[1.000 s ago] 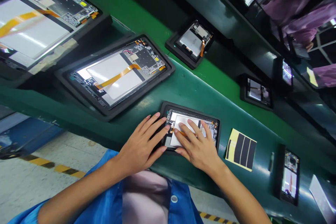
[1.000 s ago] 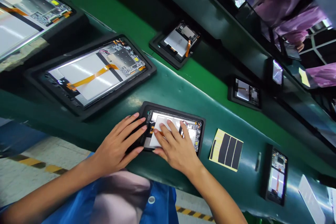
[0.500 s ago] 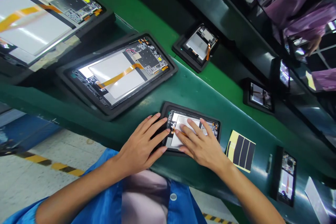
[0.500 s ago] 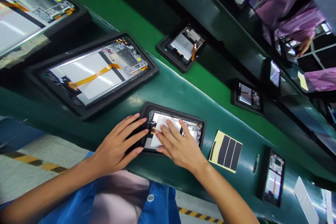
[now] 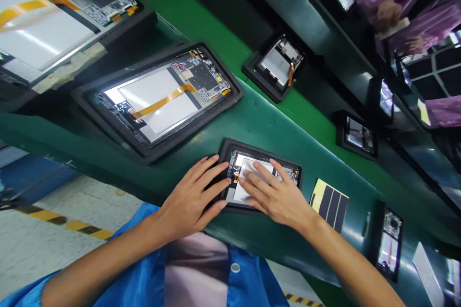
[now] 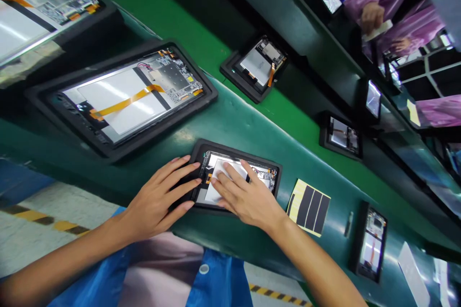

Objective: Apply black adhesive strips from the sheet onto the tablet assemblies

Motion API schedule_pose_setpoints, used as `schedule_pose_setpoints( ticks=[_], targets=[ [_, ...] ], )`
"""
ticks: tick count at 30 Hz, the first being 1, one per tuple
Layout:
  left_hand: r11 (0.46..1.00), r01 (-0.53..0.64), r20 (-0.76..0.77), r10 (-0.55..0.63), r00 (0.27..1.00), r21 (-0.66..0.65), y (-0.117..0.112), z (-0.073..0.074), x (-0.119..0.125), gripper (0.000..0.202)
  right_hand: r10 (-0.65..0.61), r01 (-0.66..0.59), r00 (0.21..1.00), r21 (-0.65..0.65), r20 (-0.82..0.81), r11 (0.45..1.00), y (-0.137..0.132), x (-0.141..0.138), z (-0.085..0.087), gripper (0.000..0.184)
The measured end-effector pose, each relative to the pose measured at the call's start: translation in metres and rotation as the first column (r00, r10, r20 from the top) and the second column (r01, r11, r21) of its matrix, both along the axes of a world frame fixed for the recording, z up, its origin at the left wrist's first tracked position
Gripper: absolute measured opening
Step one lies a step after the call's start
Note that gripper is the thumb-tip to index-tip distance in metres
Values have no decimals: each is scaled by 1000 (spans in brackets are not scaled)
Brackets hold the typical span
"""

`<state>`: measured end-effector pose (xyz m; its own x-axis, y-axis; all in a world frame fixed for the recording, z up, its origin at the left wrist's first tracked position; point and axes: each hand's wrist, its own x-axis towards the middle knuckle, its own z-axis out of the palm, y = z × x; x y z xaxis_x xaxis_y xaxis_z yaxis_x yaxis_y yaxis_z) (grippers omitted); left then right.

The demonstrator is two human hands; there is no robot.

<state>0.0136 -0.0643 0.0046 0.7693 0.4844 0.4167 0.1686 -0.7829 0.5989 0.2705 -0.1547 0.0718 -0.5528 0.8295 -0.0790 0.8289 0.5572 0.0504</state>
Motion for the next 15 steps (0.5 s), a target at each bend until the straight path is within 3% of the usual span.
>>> schedule_pose_setpoints(
  ticks=[15],
  targets=[
    [998, 19, -53, -16, 998, 53, 0, 0, 1, 34, -67, 63, 995, -57, -74, 996, -1, -2, -6, 47]
  ],
)
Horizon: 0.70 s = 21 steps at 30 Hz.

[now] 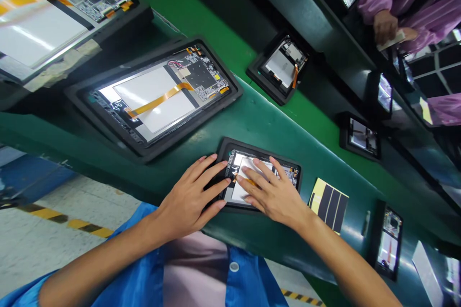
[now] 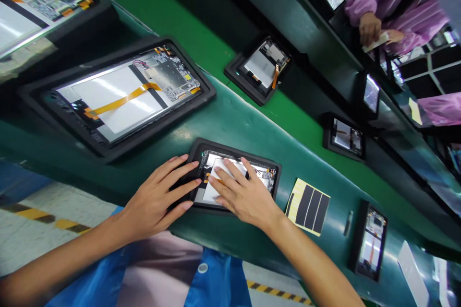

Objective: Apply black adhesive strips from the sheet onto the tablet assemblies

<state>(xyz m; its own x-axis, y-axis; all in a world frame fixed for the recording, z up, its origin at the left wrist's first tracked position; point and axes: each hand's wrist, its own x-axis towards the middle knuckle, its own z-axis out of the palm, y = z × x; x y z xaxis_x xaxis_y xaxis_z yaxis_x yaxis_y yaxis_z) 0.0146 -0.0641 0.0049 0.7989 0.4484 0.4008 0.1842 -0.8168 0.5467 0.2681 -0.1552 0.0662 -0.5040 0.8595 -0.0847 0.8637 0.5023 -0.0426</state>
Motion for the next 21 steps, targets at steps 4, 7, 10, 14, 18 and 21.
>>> schedule_pose_setpoints(
  ticks=[4, 7, 10, 14, 18, 21],
  targets=[
    [1000, 2, -41, -2, 999, 16, 0, 0, 0, 36, -45, 45, 998, -16, -48, 999, 1, 0, 0, 45],
    [1000, 4, -84, -1, 996, 31, -1, 2, 2, 40, -67, 67, 996, -2, -67, 998, 2, 0, 0, 41],
    [999, 3, -124, 2, 992, 40, -2, 4, 4, 43, -77, 78, 995, 7, -69, 997, 1, 0, 0, 39],
    [999, 3, -149, 3, 989, 44, -1, 6, 5, 43, -79, 81, 994, 23, -76, 996, 0, 0, -3, 38],
    [999, 8, -164, -1, 986, 44, 1, 7, 7, 40, -87, 90, 992, 33, -91, 995, -1, 1, -6, 38],
    [999, -6, -177, 14, 984, 47, 1, 9, 9, 40, -101, 104, 989, 27, -108, 994, -3, 2, -10, 41]
  ],
)
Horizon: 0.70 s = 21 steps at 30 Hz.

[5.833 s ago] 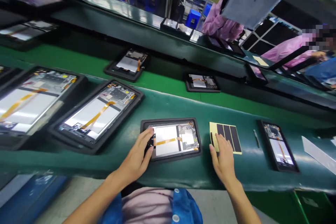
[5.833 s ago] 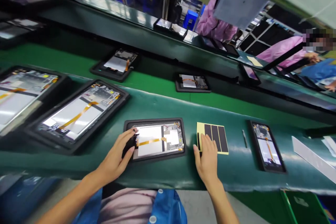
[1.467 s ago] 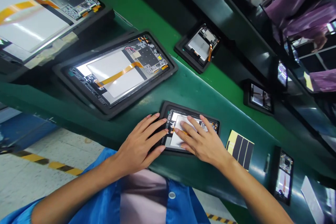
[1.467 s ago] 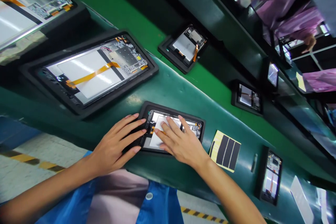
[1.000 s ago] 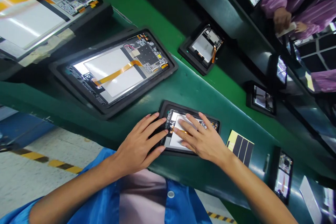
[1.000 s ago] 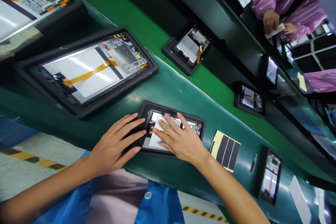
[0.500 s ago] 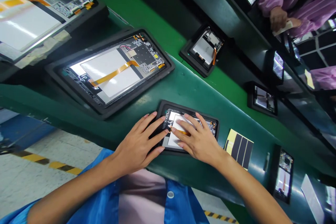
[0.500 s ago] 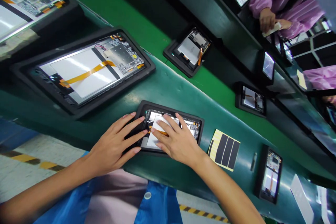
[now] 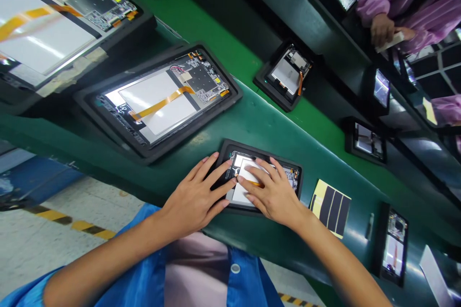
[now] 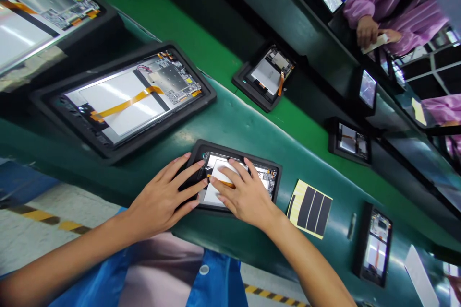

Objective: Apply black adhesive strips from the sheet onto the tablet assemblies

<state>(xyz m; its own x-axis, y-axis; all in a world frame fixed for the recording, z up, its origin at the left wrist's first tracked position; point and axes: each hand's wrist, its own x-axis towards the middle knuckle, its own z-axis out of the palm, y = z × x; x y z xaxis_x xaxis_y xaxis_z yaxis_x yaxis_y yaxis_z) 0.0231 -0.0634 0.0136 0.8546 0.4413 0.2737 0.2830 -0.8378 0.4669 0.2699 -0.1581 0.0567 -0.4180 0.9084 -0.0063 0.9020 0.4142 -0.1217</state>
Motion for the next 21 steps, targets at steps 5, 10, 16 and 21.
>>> schedule_pose_setpoints(
  ticks=[5, 10, 16, 21],
  targets=[
    [998, -14, 8, 14, 1000, -56, -1, 1, 0, 39, -40, 40, 995, -2, -90, 999, -5, 1, -8, 46],
    [973, 70, 136, -40, 990, -221, 5, -3, -9, 41, -125, 137, 949, 21, -290, 990, -6, 4, -5, 49],
    [812, 200, 409, 52, 911, -549, 14, 1, -24, 27, -227, 262, 826, -5, -516, 965, 7, -10, 16, 24],
    [547, 316, 470, 165, 867, -775, 14, 16, -28, 32, -250, 227, 713, -121, -656, 966, 22, -38, 32, 14]
  ],
)
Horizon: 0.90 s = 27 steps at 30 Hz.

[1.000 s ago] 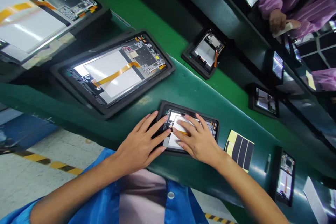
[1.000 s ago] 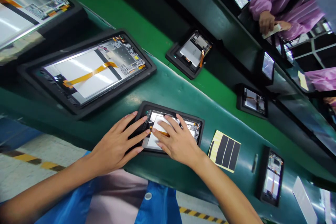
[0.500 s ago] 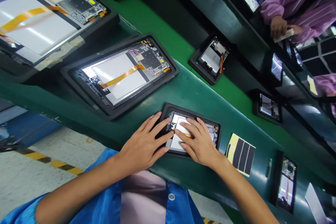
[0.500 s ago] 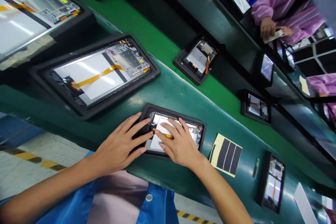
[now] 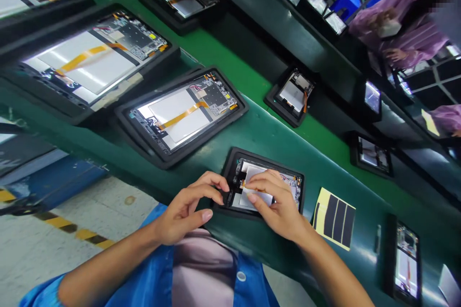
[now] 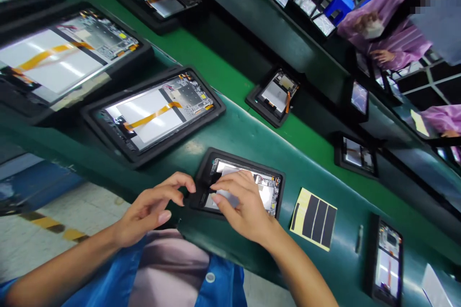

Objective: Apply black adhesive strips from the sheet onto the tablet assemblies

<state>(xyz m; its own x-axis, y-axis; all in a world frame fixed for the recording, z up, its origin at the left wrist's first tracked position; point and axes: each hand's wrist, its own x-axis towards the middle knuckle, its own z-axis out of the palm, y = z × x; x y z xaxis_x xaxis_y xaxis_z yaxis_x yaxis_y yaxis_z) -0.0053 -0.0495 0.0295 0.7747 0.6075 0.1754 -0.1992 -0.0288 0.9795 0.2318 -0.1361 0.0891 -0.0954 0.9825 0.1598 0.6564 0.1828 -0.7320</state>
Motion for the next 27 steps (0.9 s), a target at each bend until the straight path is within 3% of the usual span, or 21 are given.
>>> schedule_pose_setpoints(
  ticks=[3, 9, 12, 19, 27],
  targets=[
    [970, 80, 61, -68, 996, -228, 0, 4, 2, 41, 48, -50, 996, -23, -80, 998, 8, -12, 7, 11],
    [803, 233, 153, -178, 972, -549, -4, 2, 5, 44, 207, -210, 976, -40, -65, 977, 18, -18, 15, 13],
    [772, 266, 126, -237, 963, -578, -5, 3, 4, 44, 253, -254, 967, -94, -23, 963, 18, -19, 16, 14],
    [794, 266, 44, -290, 956, -547, -7, 11, 5, 39, 268, -268, 963, -151, -24, 951, 15, -20, 14, 11],
    [794, 307, 28, -345, 938, -524, -10, 7, 10, 34, 271, -280, 960, -160, -75, 947, 9, -17, 11, 12]
  ],
)
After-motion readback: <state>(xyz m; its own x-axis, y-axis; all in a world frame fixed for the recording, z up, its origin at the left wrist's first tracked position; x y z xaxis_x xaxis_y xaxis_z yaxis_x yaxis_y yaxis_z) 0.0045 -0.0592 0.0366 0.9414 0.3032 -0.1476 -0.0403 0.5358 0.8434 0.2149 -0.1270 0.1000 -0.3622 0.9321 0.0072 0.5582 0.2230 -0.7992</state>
